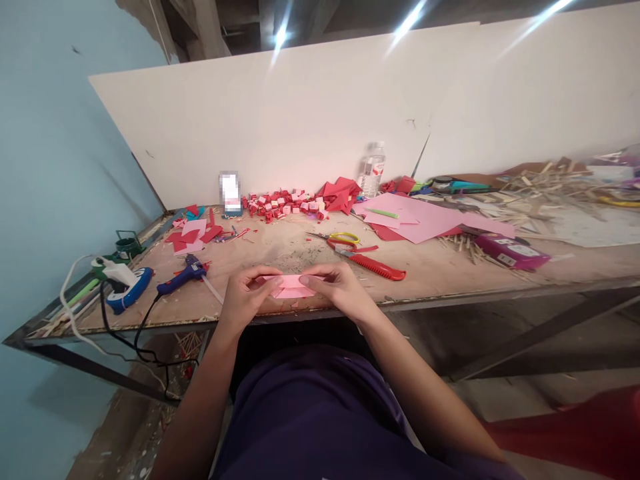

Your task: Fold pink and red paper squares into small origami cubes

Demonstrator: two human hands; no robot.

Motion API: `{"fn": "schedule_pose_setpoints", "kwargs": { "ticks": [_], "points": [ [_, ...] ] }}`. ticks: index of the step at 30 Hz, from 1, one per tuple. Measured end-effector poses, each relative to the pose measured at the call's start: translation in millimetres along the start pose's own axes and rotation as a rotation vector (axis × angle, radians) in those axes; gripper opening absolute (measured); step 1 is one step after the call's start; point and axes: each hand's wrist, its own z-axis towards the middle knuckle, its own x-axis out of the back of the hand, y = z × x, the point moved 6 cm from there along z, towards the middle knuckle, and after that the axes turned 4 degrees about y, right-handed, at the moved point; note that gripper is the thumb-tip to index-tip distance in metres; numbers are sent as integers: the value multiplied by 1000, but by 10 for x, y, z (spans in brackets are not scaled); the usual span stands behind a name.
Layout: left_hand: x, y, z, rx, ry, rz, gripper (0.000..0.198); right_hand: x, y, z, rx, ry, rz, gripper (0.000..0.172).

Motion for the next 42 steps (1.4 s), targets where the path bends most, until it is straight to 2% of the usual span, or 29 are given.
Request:
{"fn": "schedule_pose_setpoints", "kwargs": {
  "ticks": [5,10,18,24,28,33,37,42],
  "points": [
    [24,-33,3,19,40,-33,17,33,3,-7,-19,56,7,28],
    [70,-60,-8,6,78,-28,16,21,18,-7,-33,31,25,38],
    [-76,-43,26,-25,-143,50,19,39,5,5,15,69,-25,32],
    [-59,15,9,-71,-118,20,20,29,25,17,-36,67,52,33],
    [-121,61,-6,-78,-182,24,19,22,15,-4,-32,67,35,34],
    [-157,55,-10,-68,-248,56,24,28,18,-24,-61,99,124,31],
    [-92,22,-8,-67,-183,60,33,65,46,-5,-97,142,220,29],
    [-50,28,-19,-70,-133,58,37,131,36,18,-75,224,296,38]
  ]
}}
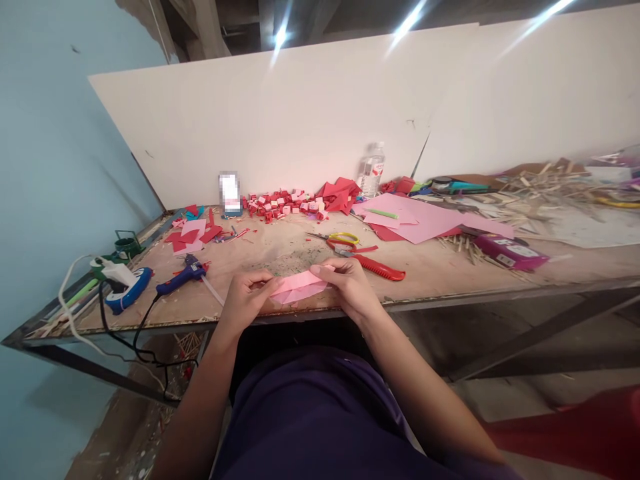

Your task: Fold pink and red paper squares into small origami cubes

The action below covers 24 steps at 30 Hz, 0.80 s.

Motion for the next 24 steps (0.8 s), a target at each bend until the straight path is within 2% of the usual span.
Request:
{"fn": "schedule_pose_setpoints", "kwargs": {
  "ticks": [8,11,14,16,20,24],
  "points": [
    [-35,34,0,-13,-64,16,39,69,8,33,9,64,63,47],
    [14,-5,2,-12,23,-6,38,42,9,28,7,34,51,41],
    [82,-50,2,-1,140,-24,40,-48,19,1,-28,-65,32,37],
    [100,-58,4,2,166,-14,41,-108,21,-24,-44,-133,21,37],
    [52,-19,12,-1,86,3,39,-160,14,-58,-35,-204,6,35],
    [-76,30,9,-13,-83,59,35,-119,13,-48,10,-148,-29,36]
  ]
}}
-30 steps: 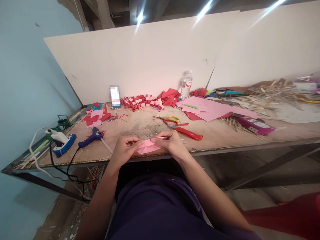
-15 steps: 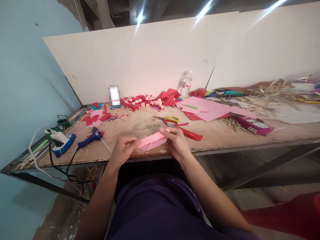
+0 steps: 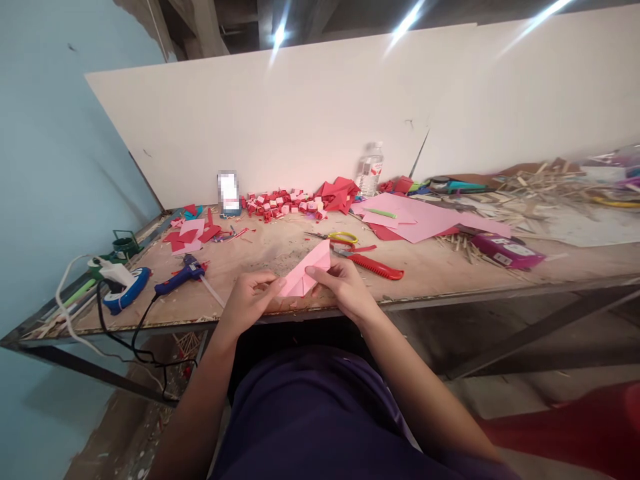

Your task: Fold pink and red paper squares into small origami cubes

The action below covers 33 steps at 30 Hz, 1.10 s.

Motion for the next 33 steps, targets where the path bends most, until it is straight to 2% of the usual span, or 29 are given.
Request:
{"fn": "schedule_pose_setpoints", "kwargs": {
  "ticks": [2,3,7,9,14,17,21,27,33],
  "points": [
    [-51,8,-5,7,-52,8,30,26,-4,12,33,31,-31,38],
    [-52,6,-6,16,-39,3,28,36,-4,18,46,42,-60,39],
    [22,-9,-24,39,130,-30,33,18,29,27,22,4,-177,42],
    [7,2,-36,2,144,-20,33,-20,59,16,-30,-56,-172,42],
    [-105,20,-67,-80,135,107,43,-88,85,-16,-99,-167,-140,42],
    [-141,6,-79,-44,108,199,38,-106,80,-20,-101,-211,-140,40],
    [-140,58,-84,-61,51,174,32,-126,68,-24,-94,-249,-153,38],
    [-165,61,-83,-26,11,248,43,-121,84,-28,-96,-231,-131,40],
    [-177,-11,-61,-73,-5,64,47,-105,86,-16,-93,-194,-175,40]
  ]
}}
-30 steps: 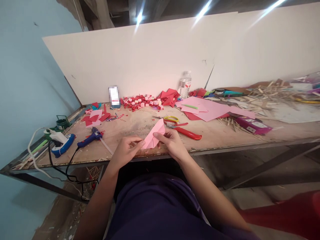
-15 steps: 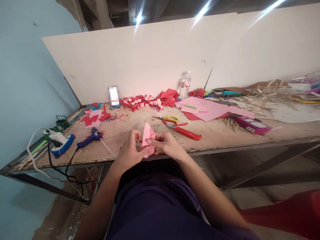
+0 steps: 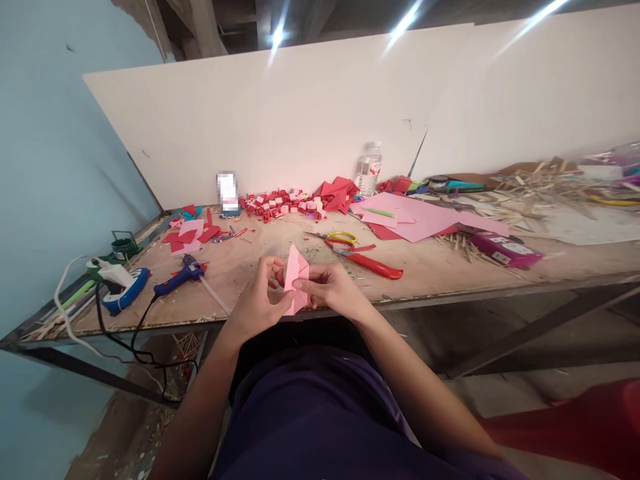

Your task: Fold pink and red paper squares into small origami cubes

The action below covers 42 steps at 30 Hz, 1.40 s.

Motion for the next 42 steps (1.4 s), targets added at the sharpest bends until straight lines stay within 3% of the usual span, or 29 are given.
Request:
{"fn": "schedule_pose_setpoints", "kwargs": {
  "ticks": [3,9,15,22,25,29,35,42],
  "points": [
    [11,-24,8,0,28,-15,53,-4,-39,0,24,-4,1,40],
    [113,-32,42,-26,138,-176,41,22,-62,-10,35,59,56,41],
    [143,16,28,-86,165,-12,8,62,-61,1,88,103,3,39],
    [114,-25,12,7,174,6,23,47,-94,-26,190,151,-162,39],
    [97,-48,31,86,126,-52,27,18,-134,-54,233,174,-230,37],
    [113,-17,58,127,52,-177,18,31,-137,-49,223,158,-161,39],
    [180,-4,73,131,83,-244,17,86,-74,-3,142,132,23,33],
    [178,-60,80,154,96,-269,22,75,-79,-6,136,120,0,33]
  ]
}}
